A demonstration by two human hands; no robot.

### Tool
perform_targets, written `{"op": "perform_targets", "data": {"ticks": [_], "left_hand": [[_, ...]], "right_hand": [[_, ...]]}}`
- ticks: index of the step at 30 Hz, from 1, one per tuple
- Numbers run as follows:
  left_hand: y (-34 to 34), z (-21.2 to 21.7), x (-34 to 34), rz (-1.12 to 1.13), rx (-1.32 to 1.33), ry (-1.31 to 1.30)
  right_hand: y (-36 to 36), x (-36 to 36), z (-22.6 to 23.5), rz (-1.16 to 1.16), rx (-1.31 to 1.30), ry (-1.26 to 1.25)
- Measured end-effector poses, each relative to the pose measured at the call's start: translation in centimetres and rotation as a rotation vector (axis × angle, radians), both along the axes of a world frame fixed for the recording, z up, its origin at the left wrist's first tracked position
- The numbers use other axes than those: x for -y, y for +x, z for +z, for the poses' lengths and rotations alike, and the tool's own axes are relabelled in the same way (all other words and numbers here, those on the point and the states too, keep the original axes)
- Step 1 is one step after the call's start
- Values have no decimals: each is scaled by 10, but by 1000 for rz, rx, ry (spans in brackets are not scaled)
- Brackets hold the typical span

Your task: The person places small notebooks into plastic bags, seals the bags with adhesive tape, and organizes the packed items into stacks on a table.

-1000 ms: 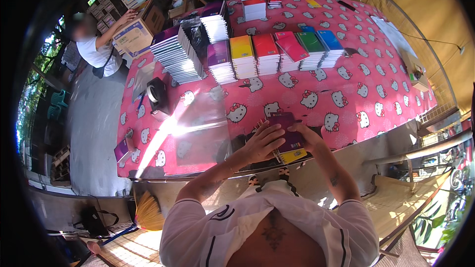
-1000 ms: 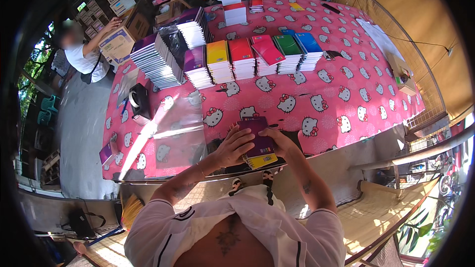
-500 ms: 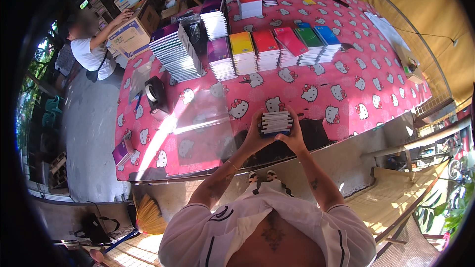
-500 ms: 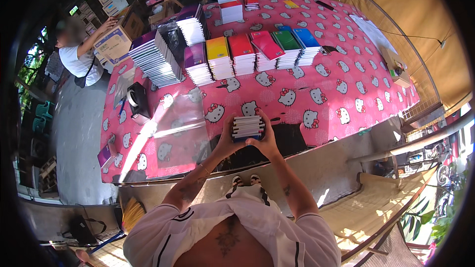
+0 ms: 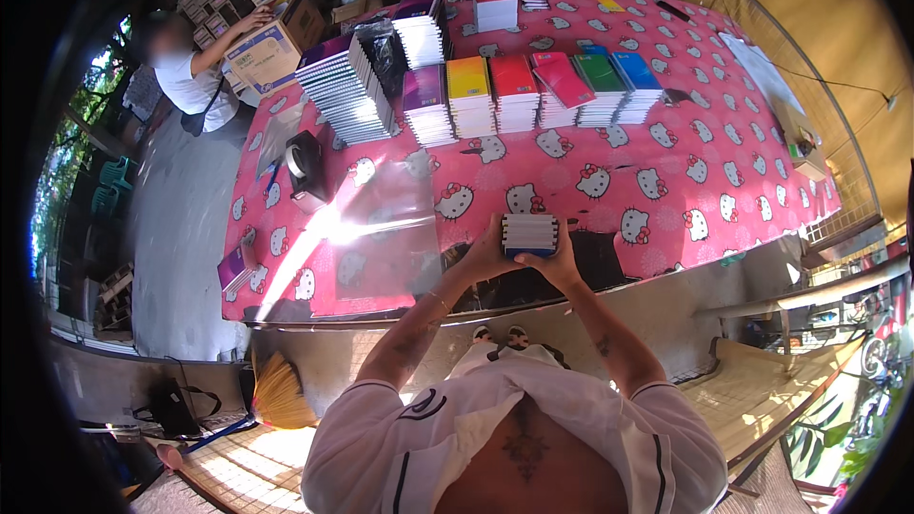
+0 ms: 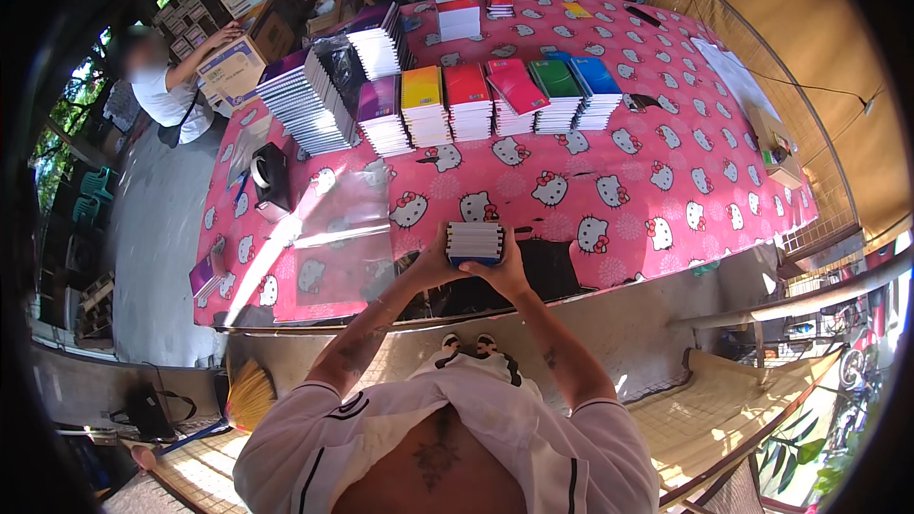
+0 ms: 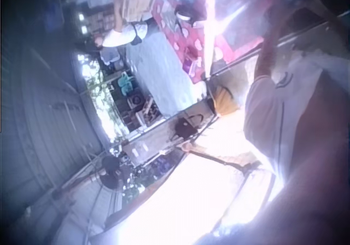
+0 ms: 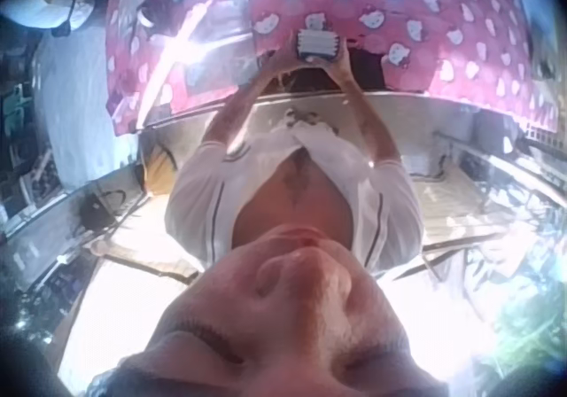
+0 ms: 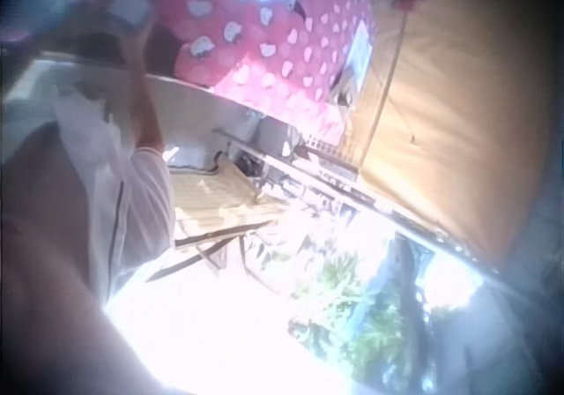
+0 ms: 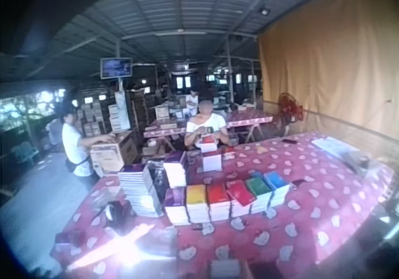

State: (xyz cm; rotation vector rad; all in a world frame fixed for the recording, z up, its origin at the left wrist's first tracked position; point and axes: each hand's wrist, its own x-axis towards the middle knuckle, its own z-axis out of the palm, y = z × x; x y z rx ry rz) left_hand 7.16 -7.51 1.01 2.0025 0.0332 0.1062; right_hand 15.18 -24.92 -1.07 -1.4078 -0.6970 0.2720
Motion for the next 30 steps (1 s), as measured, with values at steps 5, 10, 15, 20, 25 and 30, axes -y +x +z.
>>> {"op": "perform_targets", "data": {"ticks": [5, 10, 15, 20, 25, 30], "left_hand": [[-6, 105, 20, 99, 256, 690], [1, 83, 56, 4, 303, 936], [14, 90, 22, -182, -57, 849], [-54, 95, -24, 353, -187, 491], [-134, 30, -164, 906, -80, -356], [-119, 22, -205, 854, -62, -539]], "right_hand": [[11, 12, -1, 11, 91, -99], [15, 12, -14, 38, -36, -146], [12, 7, 1, 86, 78, -252], [-5, -26, 60, 152, 439, -248], [-14, -123, 6, 219, 549, -366], [-1, -179, -13, 355, 829, -758]]}}
